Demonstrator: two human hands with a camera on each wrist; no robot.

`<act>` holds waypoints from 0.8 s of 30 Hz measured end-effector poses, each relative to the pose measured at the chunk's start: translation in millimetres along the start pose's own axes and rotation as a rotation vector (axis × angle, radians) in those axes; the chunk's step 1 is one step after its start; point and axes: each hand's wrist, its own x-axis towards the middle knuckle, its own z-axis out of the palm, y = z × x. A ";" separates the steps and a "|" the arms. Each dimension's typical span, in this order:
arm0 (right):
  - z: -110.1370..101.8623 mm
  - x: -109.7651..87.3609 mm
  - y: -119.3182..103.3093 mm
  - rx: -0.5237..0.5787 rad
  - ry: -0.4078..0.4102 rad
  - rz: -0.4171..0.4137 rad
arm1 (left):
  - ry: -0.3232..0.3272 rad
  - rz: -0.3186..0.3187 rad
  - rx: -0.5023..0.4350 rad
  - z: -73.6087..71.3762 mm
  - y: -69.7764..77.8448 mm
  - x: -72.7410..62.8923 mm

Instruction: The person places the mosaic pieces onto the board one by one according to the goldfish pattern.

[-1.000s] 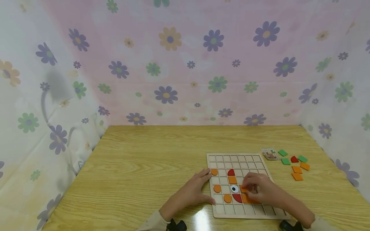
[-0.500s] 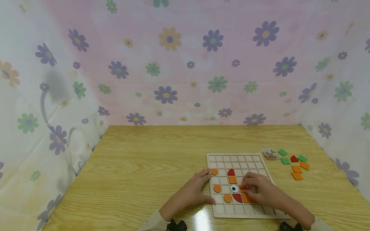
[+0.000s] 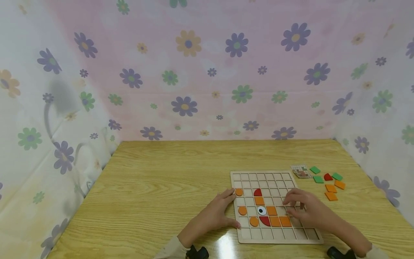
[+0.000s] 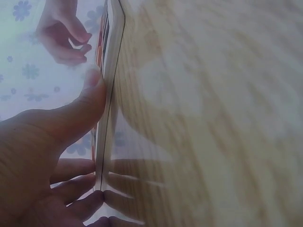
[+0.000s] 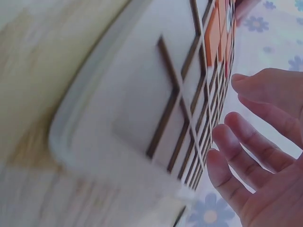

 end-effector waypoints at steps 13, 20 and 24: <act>-35.0 -22.6 11.9 -0.149 0.101 0.137 | -0.001 -0.010 -0.011 0.3 2.6 -1.6; -48.1 -34.9 26.8 -0.257 0.169 0.226 | 0.002 -0.013 0.000 0.2 3.3 -1.8; -54.5 -40.1 33.0 -0.291 0.212 0.255 | -0.002 -0.010 -0.004 -0.1 3.6 -2.2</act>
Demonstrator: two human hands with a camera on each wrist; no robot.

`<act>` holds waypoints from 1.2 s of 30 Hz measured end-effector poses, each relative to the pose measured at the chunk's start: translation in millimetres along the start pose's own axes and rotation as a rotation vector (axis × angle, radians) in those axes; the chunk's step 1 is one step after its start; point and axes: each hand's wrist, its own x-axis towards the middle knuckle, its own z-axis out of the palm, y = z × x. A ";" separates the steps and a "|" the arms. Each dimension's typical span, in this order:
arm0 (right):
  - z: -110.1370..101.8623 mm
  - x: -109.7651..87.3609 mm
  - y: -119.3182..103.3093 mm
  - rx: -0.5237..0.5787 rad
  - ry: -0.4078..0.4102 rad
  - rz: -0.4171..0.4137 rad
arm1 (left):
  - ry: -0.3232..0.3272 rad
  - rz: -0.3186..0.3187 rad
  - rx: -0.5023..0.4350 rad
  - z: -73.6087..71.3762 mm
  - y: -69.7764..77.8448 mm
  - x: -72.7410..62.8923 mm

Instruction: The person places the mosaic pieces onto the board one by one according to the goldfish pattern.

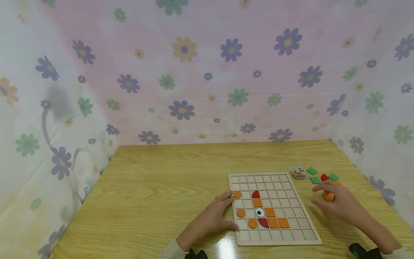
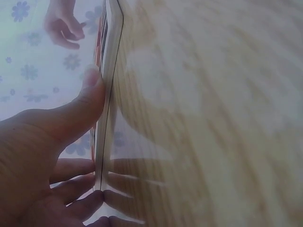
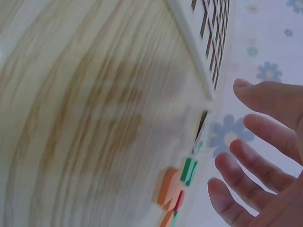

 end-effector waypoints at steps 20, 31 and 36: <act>-8.9 -16.2 47.6 -0.037 -0.181 0.363 | 0.005 0.016 0.007 1.2 -2.2 1.0; -7.5 -13.6 43.4 -0.053 -0.211 0.342 | 0.004 0.029 0.017 -1.2 -1.9 1.6; -7.3 -14.6 43.2 -0.021 -0.230 0.308 | 0.001 0.029 0.015 0.2 -2.6 1.2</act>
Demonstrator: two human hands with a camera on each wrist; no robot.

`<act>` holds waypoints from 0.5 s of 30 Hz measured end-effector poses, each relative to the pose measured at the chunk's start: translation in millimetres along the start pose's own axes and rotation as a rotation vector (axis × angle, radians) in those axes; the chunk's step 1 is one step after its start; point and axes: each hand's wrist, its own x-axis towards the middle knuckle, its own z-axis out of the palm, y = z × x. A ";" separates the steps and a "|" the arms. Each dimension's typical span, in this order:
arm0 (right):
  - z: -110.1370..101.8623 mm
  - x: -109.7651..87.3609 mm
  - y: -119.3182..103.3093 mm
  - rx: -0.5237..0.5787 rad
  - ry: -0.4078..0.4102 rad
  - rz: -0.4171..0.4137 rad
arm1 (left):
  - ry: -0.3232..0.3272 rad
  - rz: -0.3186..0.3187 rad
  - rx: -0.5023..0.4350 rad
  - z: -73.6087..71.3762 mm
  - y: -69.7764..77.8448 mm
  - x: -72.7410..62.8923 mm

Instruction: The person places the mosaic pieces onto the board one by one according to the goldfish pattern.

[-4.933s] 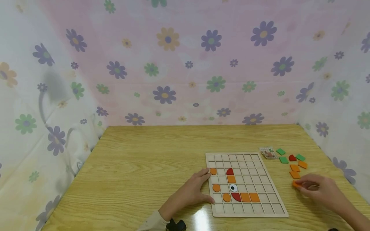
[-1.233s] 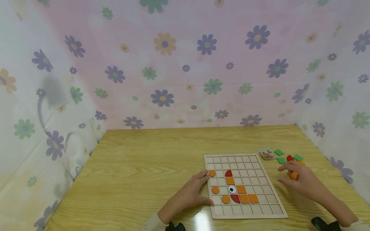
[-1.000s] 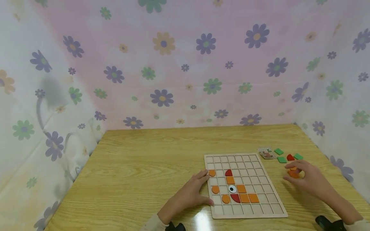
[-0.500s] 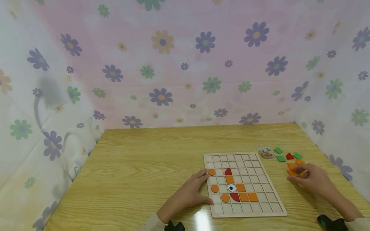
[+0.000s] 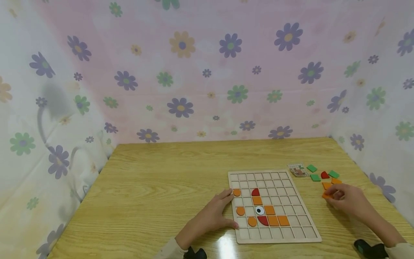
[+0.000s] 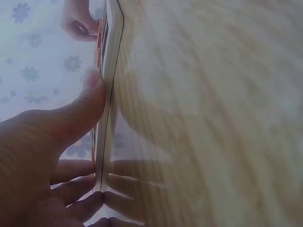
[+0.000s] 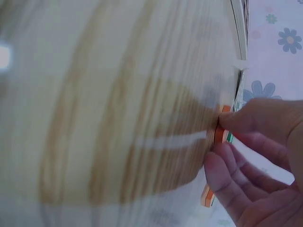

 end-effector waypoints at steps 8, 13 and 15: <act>8.8 1.7 -1.0 0.075 0.024 -0.108 | 0.004 0.000 -0.002 -0.7 0.0 -0.5; 16.8 3.7 -6.4 0.179 0.079 -0.248 | 0.005 0.000 -0.012 -0.7 0.6 -0.7; 18.8 5.2 -11.2 0.206 0.093 -0.303 | 0.008 0.001 -0.011 -0.8 0.8 -0.7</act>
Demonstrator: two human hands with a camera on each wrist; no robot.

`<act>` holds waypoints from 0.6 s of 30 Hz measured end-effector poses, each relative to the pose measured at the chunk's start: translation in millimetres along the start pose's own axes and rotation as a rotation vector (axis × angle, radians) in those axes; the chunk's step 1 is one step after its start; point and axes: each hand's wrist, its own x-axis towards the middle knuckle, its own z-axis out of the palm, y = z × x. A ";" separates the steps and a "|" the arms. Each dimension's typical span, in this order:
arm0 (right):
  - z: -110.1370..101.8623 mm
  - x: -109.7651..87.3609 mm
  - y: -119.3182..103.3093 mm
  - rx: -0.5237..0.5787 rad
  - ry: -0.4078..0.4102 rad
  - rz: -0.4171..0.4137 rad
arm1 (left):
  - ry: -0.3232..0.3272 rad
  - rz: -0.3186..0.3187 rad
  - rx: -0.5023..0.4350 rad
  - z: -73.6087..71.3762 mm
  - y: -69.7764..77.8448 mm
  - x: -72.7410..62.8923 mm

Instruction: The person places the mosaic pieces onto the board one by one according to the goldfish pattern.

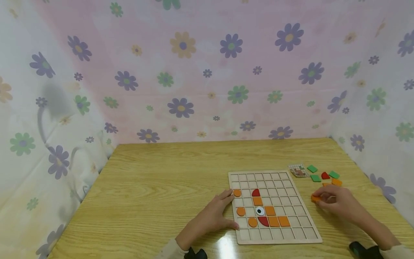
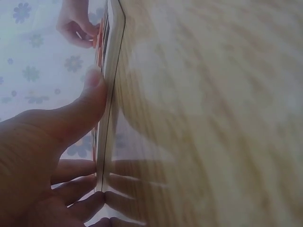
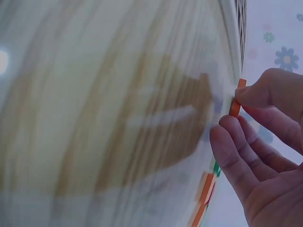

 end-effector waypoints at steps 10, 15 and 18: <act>13.0 12.2 -22.9 0.024 -0.011 -0.138 | -0.003 -0.001 0.016 -1.4 0.8 0.3; 18.7 14.7 -29.5 0.073 -0.038 -0.164 | -0.007 -0.004 0.006 -1.2 1.3 0.2; 23.8 16.5 -34.4 0.099 -0.048 -0.188 | -0.009 -0.012 0.008 -0.3 1.2 -0.6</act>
